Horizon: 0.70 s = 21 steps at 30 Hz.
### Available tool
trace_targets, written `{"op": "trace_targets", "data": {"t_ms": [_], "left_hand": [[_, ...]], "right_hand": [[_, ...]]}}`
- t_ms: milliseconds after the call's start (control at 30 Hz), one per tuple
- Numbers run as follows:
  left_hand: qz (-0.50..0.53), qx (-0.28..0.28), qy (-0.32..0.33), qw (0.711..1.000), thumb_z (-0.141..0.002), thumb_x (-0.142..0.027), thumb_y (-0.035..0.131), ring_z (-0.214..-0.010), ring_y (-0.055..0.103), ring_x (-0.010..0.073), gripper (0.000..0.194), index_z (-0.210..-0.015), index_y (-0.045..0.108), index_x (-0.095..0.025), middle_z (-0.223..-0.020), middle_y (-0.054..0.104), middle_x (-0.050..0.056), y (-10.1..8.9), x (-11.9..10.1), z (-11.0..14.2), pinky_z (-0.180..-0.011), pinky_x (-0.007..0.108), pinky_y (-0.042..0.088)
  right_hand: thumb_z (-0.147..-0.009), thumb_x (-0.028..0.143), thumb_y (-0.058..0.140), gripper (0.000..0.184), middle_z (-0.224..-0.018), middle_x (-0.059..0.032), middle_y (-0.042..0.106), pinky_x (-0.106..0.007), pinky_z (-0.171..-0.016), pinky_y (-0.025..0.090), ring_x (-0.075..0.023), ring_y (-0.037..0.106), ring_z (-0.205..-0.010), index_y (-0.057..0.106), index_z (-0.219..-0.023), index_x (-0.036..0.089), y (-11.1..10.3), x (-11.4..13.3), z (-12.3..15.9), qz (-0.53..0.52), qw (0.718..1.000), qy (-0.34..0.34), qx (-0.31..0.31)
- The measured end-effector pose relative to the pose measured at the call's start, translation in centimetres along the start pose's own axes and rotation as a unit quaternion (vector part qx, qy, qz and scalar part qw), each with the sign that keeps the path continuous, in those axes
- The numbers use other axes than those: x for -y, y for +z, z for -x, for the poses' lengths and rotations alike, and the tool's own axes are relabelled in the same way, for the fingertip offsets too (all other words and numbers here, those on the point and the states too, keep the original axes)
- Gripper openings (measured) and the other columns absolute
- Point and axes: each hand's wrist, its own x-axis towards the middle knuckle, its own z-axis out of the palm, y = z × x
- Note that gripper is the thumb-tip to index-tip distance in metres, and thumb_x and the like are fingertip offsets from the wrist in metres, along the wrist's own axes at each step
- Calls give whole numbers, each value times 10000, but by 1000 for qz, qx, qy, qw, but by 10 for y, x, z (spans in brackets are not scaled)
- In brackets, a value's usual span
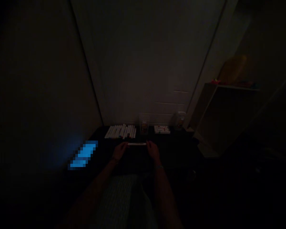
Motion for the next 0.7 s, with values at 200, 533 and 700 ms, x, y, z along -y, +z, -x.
{"op": "trace_targets", "data": {"t_ms": [200, 533, 700], "left_hand": [[-13, -1, 19, 1000, -772, -427, 367, -776, 593, 172, 356, -904, 596, -188, -762, 668, 8, -2, 0, 1, -744, 281, 430], [-45, -7, 27, 999, -783, -406, 350, -752, 593, 168, 342, -850, 610, -194, -766, 666, 9, -1, 4, 1, -715, 268, 424], [-46, -2, 28, 999, -783, -404, 353, -753, 590, 167, 335, -824, 610, -194, -754, 661, 9, -2, 1, 2, -715, 265, 424]], "right_hand": [[-858, 429, 307, 342, -809, -29, 608, -216, -654, 359, -142, 546, -744, 573, -832, 217, 5, -7, -3, 12, 1000, -19, -11], [-850, 462, 296, 378, -736, -15, 599, -199, -607, 347, -127, 532, -672, 569, -782, 210, 4, -5, -1, 10, 999, -32, -7], [-851, 452, 296, 380, -729, -20, 599, -200, -599, 346, -128, 528, -660, 575, -779, 204, 3, -4, -1, 19, 999, -28, 1]]}}
